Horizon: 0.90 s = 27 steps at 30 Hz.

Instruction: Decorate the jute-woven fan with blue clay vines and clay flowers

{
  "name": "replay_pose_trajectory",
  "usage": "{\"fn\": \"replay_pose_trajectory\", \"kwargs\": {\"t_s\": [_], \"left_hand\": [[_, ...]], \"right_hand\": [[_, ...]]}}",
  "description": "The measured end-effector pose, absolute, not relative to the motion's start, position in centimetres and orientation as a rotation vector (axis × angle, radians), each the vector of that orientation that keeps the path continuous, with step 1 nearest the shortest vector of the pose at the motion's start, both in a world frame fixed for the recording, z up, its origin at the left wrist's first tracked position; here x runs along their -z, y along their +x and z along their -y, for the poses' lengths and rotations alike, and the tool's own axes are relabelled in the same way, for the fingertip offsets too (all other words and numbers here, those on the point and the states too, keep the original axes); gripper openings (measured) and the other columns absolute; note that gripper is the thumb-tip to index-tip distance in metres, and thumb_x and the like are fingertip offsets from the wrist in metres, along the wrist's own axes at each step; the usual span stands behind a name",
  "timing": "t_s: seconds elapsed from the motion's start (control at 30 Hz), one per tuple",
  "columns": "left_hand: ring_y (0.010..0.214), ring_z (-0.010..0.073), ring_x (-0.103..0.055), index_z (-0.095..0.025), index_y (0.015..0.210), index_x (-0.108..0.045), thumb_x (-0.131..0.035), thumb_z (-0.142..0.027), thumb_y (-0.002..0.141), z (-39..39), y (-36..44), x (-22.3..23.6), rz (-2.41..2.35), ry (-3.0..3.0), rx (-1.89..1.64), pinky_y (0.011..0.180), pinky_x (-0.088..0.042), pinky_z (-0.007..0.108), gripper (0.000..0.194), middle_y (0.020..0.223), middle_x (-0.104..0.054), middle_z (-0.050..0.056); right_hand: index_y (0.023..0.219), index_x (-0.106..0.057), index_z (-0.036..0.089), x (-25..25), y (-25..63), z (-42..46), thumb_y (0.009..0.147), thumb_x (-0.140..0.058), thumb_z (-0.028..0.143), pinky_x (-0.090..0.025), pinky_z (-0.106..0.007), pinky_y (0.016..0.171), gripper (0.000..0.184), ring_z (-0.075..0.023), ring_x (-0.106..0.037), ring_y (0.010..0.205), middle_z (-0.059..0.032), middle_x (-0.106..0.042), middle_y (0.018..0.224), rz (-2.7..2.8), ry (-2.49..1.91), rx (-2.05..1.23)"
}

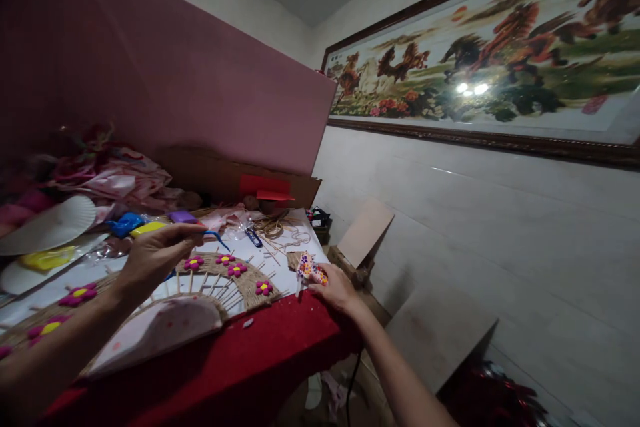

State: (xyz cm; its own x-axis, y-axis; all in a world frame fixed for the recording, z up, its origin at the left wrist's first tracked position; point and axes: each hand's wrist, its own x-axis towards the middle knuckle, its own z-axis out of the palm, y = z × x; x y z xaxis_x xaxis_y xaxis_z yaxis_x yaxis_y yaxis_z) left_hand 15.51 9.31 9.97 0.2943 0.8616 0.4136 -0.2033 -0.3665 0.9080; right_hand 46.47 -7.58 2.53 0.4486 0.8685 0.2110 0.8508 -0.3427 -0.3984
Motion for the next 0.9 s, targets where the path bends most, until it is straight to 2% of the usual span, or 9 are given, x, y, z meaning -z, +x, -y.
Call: {"fn": "replay_pose_trajectory", "kwargs": {"t_s": [0.2,0.33,0.47,0.63,0.77,0.9], "left_hand": [[0.056,0.0113,-0.054,-0.016,0.079,-0.072,-0.074,-0.034,0.055,-9.5,14.8,-8.5,-0.679,1.460,-1.326,0.048,-0.038,0.020,0.030,0.066,-0.067,0.002],[0.057,0.0114,-0.055,-0.015,0.081,-0.072,-0.073,-0.033,0.057,-9.7,14.8,-8.0,-0.664,1.462,-1.320,0.050,-0.040,0.020,0.030,0.067,-0.067,0.003],[0.062,0.0133,-0.058,-0.016,0.080,-0.073,-0.073,-0.033,0.058,-9.7,15.0,-7.8,-0.662,1.479,-1.320,0.053,-0.043,0.021,0.028,0.070,-0.068,0.003],[0.062,0.0129,-0.058,-0.016,0.083,-0.073,-0.071,-0.032,0.061,-9.8,15.1,-7.3,-0.654,1.513,-1.305,0.053,-0.042,0.021,0.027,0.071,-0.067,0.002],[0.060,0.0120,-0.055,-0.016,0.086,-0.072,-0.070,-0.032,0.063,-9.9,15.2,-7.0,-0.659,1.552,-1.292,0.052,-0.040,0.021,0.028,0.069,-0.065,0.002],[0.059,0.0124,-0.054,-0.015,0.084,-0.072,-0.070,-0.034,0.062,-9.6,15.3,-7.0,-0.685,1.546,-1.283,0.051,-0.040,0.021,0.029,0.068,-0.065,0.002]], "right_hand": [[0.128,-0.050,0.011,-2.5,45.8,6.7,0.074,-0.062,0.031,-0.039,-0.035,0.095,0.059,-0.0276,-0.054,0.113,-0.0170,-0.055,0.127,1.430,-2.359,-0.015],[0.128,-0.050,0.009,-2.3,46.1,6.4,0.084,-0.048,0.030,-0.039,-0.034,0.095,0.049,-0.0261,-0.054,0.113,-0.0179,-0.056,0.124,1.466,-2.299,0.021],[0.126,-0.051,0.012,-2.1,46.2,6.7,0.085,-0.044,0.028,-0.040,-0.033,0.093,0.045,-0.0245,-0.056,0.110,-0.0158,-0.058,0.122,1.436,-2.244,0.110],[0.119,-0.054,0.016,-2.3,45.5,6.9,0.079,-0.052,0.026,-0.043,-0.030,0.080,0.041,-0.0246,-0.061,0.097,-0.0113,-0.065,0.110,1.336,-2.319,0.135],[0.111,-0.057,0.020,-2.3,45.3,6.6,0.079,-0.053,0.027,-0.040,-0.026,0.066,0.033,-0.0222,-0.064,0.085,-0.0076,-0.069,0.098,1.252,-2.336,0.176],[0.104,-0.061,0.021,-2.0,46.0,6.3,0.074,-0.060,0.033,-0.039,-0.024,0.063,0.032,-0.0209,-0.063,0.078,-0.0056,-0.070,0.088,1.251,-2.225,0.143]]}}
